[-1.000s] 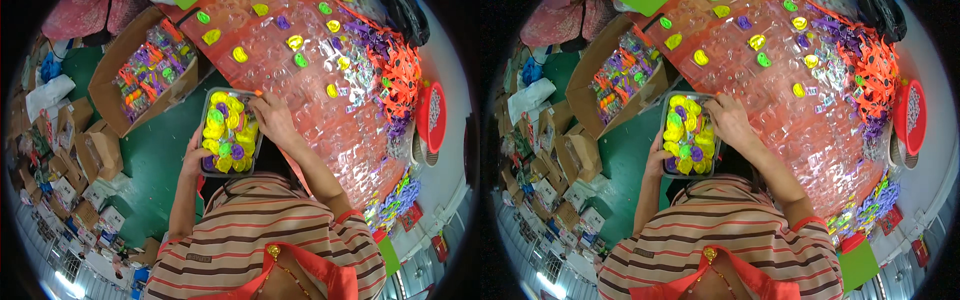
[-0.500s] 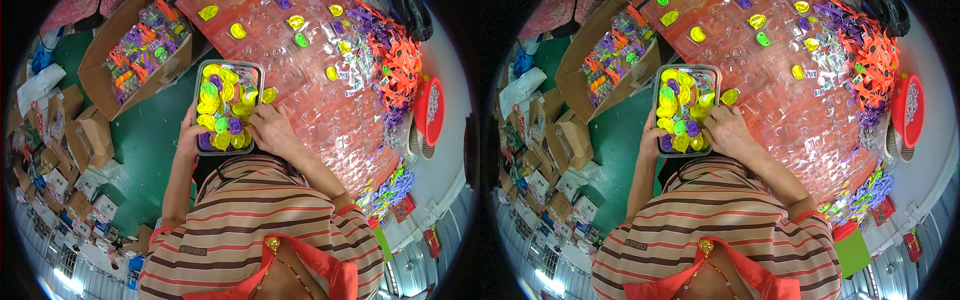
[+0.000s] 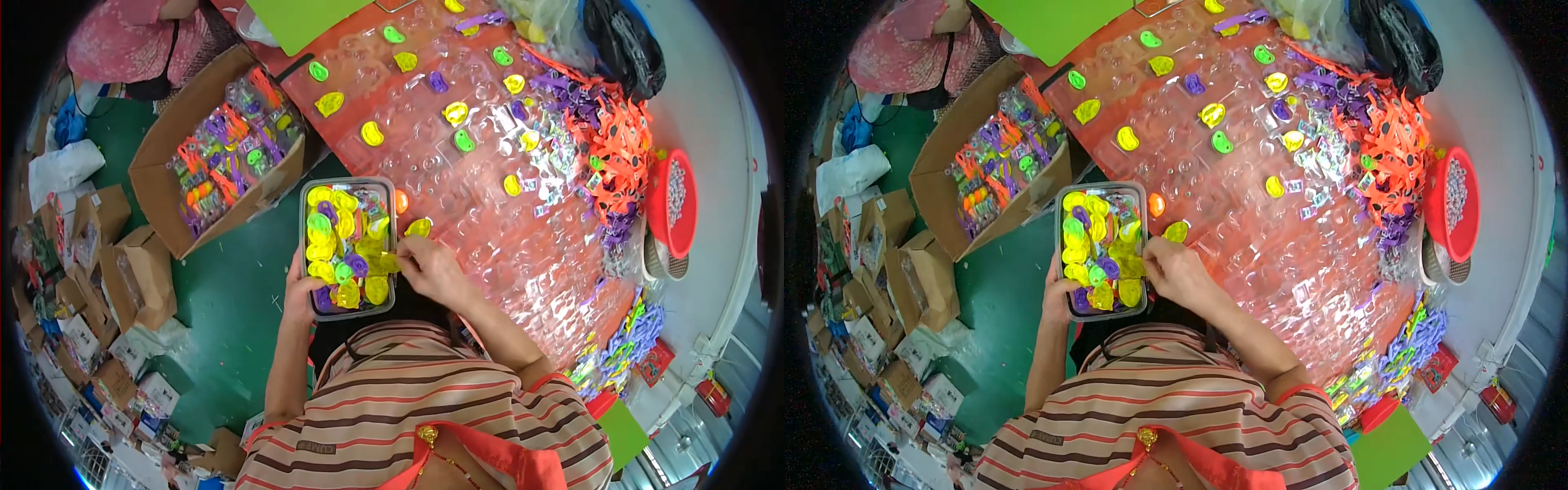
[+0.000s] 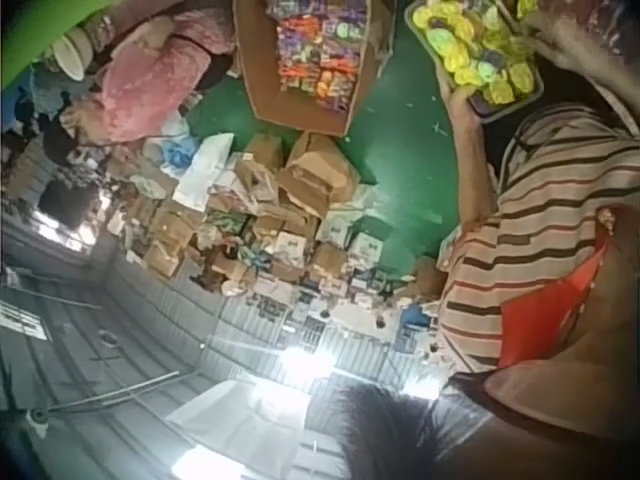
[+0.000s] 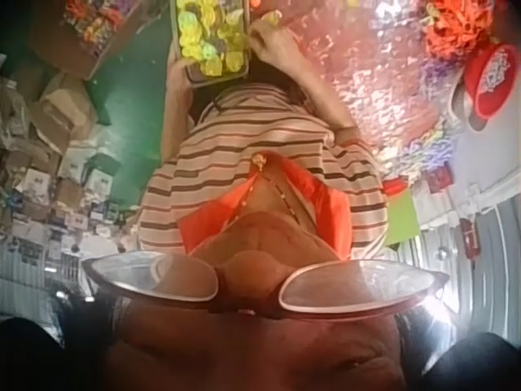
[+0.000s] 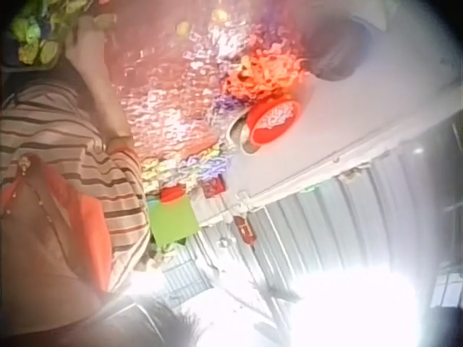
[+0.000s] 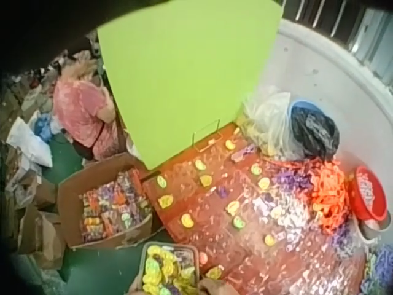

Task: Sorting and arranging colorful plastic toy components on a workbench.

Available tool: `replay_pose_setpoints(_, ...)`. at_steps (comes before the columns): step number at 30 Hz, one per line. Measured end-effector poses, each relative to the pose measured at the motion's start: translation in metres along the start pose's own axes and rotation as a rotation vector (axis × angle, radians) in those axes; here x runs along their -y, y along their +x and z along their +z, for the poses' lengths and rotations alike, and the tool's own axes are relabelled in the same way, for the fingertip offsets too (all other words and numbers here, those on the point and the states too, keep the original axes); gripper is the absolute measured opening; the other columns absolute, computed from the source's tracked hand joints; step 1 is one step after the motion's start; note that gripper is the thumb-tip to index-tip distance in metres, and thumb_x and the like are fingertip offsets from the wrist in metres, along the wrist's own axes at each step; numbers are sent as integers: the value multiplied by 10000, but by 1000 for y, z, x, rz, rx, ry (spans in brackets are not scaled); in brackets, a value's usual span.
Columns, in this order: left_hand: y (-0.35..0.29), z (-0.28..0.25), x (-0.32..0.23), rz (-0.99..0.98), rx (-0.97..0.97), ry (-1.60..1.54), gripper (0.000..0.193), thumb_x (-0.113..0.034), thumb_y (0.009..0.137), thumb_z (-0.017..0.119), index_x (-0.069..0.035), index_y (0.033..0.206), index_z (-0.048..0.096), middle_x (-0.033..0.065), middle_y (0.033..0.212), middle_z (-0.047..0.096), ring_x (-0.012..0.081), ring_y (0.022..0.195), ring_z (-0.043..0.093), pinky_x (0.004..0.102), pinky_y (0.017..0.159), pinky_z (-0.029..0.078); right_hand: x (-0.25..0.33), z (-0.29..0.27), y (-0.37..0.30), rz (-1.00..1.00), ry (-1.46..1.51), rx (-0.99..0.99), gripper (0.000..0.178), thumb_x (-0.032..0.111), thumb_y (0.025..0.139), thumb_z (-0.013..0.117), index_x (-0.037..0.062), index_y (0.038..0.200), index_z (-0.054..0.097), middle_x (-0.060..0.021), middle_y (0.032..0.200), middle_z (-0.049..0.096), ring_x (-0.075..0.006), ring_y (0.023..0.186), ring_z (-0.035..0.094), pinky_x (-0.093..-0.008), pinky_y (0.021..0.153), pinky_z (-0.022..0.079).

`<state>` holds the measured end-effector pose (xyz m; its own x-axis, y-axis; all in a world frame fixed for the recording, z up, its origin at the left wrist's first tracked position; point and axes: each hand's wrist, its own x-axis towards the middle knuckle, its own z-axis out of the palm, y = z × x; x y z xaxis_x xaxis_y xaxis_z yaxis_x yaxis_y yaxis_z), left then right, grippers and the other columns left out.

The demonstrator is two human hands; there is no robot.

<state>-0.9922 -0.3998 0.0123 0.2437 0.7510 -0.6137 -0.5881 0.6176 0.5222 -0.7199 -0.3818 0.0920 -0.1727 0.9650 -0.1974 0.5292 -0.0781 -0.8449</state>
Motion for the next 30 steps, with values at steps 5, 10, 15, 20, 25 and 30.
replay_pose_setpoints(5,-1,0,-6,-5,-27,-39,934,61,632,596,-30,1535,374,130,1463,530,287,1321,539,415,1117,430,-44,-20,47,-2,169,-63,113,0,827,616,8,939,611,-135,744,627,-190,650,627,-349,602,501)
replay_pose_setpoints(10,-6,-2,-11,-9,-38,-68,935,54,631,618,-23,1531,376,132,1456,534,291,1312,547,419,1115,432,-68,-39,105,172,122,12,168,97,816,605,15,957,646,-152,798,646,-244,719,648,-385,665,509)
replay_pose_setpoints(15,-7,-2,-13,13,-53,-33,925,46,642,627,-3,1528,366,143,1451,535,295,1308,547,420,1112,434,-111,-36,153,-195,-271,159,261,179,799,598,53,1006,695,-179,930,676,-378,919,651,-466,780,524)
replay_pose_setpoints(20,-10,-1,-10,15,-21,-77,932,51,653,630,-7,1541,352,142,1477,517,288,1329,536,429,1123,420,-62,-34,158,-236,-641,162,240,137,819,658,90,1049,710,-109,1041,621,-291,1088,594,-533,1002,395)
replay_pose_setpoints(25,-7,5,-2,-5,1,-39,951,59,640,620,-20,1548,352,127,1502,497,279,1362,508,425,1139,401,-26,-29,115,-285,-456,26,154,94,826,688,72,978,696,-109,912,641,-312,924,635,-465,900,461)
replay_pose_setpoints(30,9,23,6,-5,62,32,940,54,648,611,-12,1548,347,140,1507,489,281,1376,495,427,1153,384,-5,-27,62,-306,-320,31,128,92,811,712,46,925,676,-116,827,621,-319,790,643,-433,666,507)
